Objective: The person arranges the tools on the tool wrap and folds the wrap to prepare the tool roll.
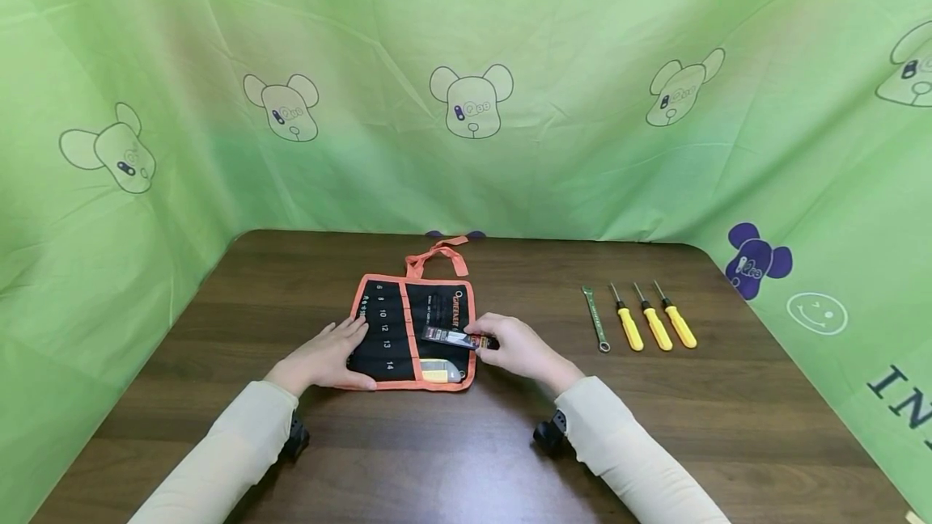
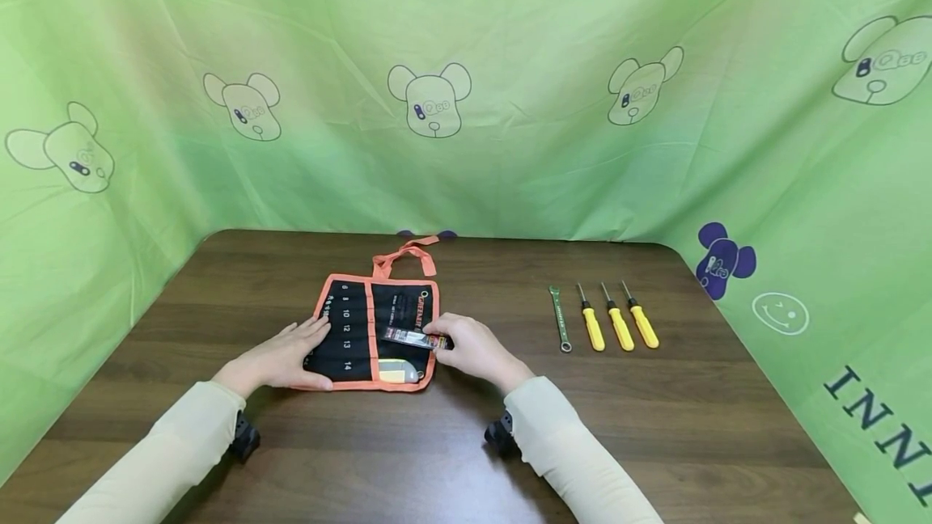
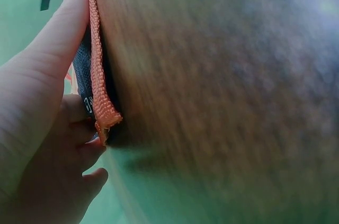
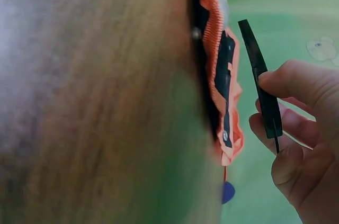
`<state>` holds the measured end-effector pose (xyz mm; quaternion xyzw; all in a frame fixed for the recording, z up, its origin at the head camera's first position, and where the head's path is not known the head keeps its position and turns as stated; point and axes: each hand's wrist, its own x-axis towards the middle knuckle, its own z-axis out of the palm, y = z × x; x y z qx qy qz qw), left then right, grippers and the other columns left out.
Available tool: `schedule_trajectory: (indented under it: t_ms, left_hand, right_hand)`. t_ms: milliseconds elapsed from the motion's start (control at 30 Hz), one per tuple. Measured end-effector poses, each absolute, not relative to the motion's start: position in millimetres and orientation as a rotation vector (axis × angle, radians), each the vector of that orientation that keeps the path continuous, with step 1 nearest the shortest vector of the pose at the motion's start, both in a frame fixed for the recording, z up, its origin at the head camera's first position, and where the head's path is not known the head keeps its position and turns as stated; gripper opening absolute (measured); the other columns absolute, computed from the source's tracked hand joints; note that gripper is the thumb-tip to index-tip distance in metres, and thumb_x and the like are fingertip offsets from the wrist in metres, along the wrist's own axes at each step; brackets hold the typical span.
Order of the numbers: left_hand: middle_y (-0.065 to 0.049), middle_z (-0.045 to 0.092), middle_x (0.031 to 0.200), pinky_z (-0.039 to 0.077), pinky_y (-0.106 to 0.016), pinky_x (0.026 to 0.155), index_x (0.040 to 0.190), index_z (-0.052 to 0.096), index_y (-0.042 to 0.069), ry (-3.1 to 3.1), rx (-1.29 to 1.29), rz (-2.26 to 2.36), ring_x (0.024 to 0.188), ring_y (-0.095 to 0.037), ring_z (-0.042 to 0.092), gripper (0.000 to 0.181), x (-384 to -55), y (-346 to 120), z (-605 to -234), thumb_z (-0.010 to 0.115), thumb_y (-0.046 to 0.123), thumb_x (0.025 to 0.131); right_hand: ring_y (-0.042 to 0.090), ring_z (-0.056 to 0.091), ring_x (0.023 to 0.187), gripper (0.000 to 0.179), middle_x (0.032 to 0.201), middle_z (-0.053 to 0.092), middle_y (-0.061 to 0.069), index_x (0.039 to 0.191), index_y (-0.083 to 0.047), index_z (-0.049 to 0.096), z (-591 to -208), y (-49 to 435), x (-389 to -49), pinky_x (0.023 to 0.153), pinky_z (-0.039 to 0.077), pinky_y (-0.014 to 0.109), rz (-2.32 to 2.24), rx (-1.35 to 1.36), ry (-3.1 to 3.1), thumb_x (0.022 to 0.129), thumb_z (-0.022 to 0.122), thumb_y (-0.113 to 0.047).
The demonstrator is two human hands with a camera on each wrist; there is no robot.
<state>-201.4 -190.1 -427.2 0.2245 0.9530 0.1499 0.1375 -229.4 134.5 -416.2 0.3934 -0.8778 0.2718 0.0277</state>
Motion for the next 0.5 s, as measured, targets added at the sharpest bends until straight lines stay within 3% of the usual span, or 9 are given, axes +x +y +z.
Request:
schedule_trajectory:
  t_ms: [500]
  left_hand:
    - [-0.023, 0.021, 0.147, 0.014, -0.05, 0.106, 0.14, 0.029, -0.008, 2.765, 0.663, 0.439, 0.135, -0.036, 0.016, 0.102, -202, -191, -429, 0.065, 0.061, 0.073]
  right_hand:
    - [0.015, 0.056, 0.083, 0.026, 0.099, 0.06, 0.004, 0.102, -0.003, 0.067, -417, 122, -222, 0.074, 0.047, 0.033, 0.625, 1.268, -2.751, 0.076, 0.068, -0.003]
